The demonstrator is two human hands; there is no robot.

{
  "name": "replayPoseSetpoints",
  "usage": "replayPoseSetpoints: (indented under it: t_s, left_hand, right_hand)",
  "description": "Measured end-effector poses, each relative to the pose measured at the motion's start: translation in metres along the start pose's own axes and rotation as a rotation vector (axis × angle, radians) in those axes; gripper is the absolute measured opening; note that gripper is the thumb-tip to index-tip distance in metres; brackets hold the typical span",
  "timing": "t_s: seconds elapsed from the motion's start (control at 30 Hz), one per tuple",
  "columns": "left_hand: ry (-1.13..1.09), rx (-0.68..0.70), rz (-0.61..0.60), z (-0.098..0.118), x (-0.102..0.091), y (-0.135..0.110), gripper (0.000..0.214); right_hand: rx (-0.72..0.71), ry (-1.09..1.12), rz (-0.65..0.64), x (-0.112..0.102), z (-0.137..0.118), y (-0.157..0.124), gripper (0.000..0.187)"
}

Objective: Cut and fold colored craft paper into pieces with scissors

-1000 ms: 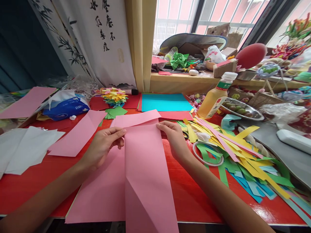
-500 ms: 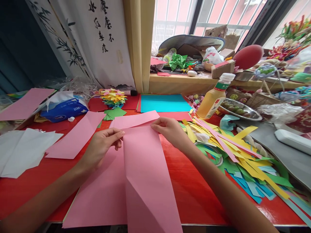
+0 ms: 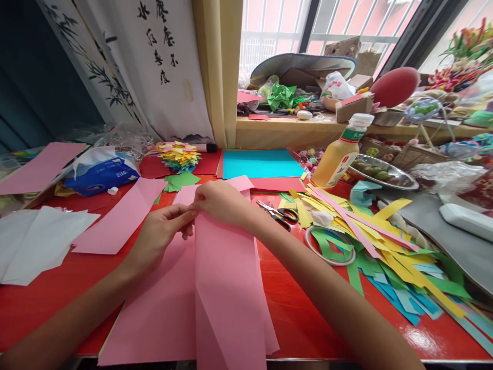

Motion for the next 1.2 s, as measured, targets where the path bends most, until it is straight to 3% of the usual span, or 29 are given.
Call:
replayPoseSetpoints:
  t_s: [0.5, 0.9, 1.2]
  left_hand:
    - [0.037, -0.001, 0.002, 0.007, 0.007, -0.004, 0.023]
    - [-0.016, -0.070, -0.212, 0.002, 0.029, -0.014, 0.026]
    - [-0.002, -0.141, -0.345, -0.007, 0.044, -0.018, 0.022]
  right_hand:
    - [-0.019, -0.104, 0.138, -0.016, -0.002, -0.004, 0.021]
    - [-0.028, -0.170, 0.302, -0.044, 0.009, -0.006, 0.021]
    - [0.110, -0.168, 0.488, -0.083, 0.048, -0.013, 0.019]
Point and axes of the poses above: each hand's wrist, its own y-axis towards the middle knuckle, its own x-axis out of the palm, z = x × y, the point moved 7 cm from there along y, towards the middle knuckle, and after that the axes turned 3 degrees about -y, right-handed, at the moved point
